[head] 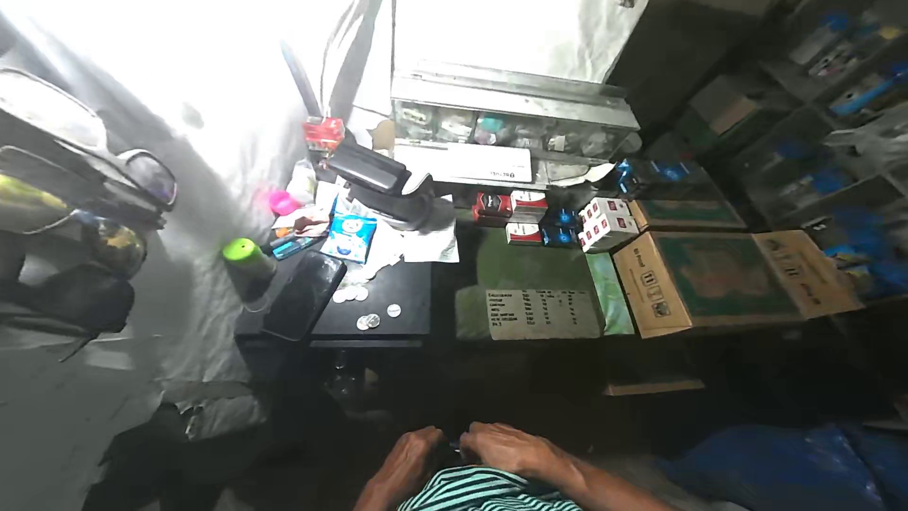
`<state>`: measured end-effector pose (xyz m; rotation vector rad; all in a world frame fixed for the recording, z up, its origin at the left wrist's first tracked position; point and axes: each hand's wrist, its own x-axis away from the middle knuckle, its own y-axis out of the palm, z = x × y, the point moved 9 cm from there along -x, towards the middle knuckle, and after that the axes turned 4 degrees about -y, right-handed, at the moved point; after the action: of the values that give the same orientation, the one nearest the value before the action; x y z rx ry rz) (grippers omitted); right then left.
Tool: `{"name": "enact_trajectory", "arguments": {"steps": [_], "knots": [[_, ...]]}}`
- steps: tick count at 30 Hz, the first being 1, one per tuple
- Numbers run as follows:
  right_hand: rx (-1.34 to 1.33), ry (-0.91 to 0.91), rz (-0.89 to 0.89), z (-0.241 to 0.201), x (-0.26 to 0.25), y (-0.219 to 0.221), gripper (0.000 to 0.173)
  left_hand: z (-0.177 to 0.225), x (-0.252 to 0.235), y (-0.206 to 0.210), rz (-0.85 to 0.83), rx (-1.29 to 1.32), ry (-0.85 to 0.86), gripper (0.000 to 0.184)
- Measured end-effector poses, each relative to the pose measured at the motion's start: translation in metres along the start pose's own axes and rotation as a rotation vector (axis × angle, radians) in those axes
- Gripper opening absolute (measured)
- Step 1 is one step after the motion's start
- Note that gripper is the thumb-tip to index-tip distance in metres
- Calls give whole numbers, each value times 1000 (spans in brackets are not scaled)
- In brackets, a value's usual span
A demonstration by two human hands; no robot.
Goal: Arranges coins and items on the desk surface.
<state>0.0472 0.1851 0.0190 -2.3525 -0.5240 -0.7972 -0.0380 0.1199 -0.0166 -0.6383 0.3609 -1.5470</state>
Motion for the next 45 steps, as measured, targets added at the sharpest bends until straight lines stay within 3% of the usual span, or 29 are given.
{"name": "enact_trajectory", "arguments": {"steps": [8, 14, 20, 23, 25, 28, 30, 32, 36, 39, 41, 45], "knots": [[194, 103, -64, 23, -8, -17, 33, 26, -34, 11, 106, -27, -52, 17], [-13, -181, -116, 44, 27, -44, 32, 22, -24, 19, 58, 193, -172, 27], [-355, -302, 151, 18, 59, -80, 46, 17, 35, -41, 119, 423, -332, 52], [-530, -358, 270, 11, 59, -85, 25, 31, 52, -78, 319, 414, -205, 42], [-539, -329, 441, 4, 53, -99, 19, 35, 53, -107, 478, 393, -169, 37], [-279, -53, 657, 4, 37, -130, 25, 23, 46, -127, 520, 168, -219, 38], [-40, 160, 598, 3, 18, -142, 28, 17, 41, -138, 479, 67, -211, 45], [72, 85, 621, -18, 9, -153, 27, 16, 43, -152, 503, 50, -169, 51], [238, -405, 811, -100, -5, -202, 23, 4, 51, -172, 562, 30, -117, 45], [403, -515, 868, -162, -41, -250, 24, -4, 62, -169, 591, 24, -101, 40], [495, -499, 892, -191, -82, -285, 28, -9, 72, -161, 610, 38, -113, 39], [554, -199, 872, -199, -180, -350, 47, -21, 103, -143, 727, 89, -155, 37]]}}
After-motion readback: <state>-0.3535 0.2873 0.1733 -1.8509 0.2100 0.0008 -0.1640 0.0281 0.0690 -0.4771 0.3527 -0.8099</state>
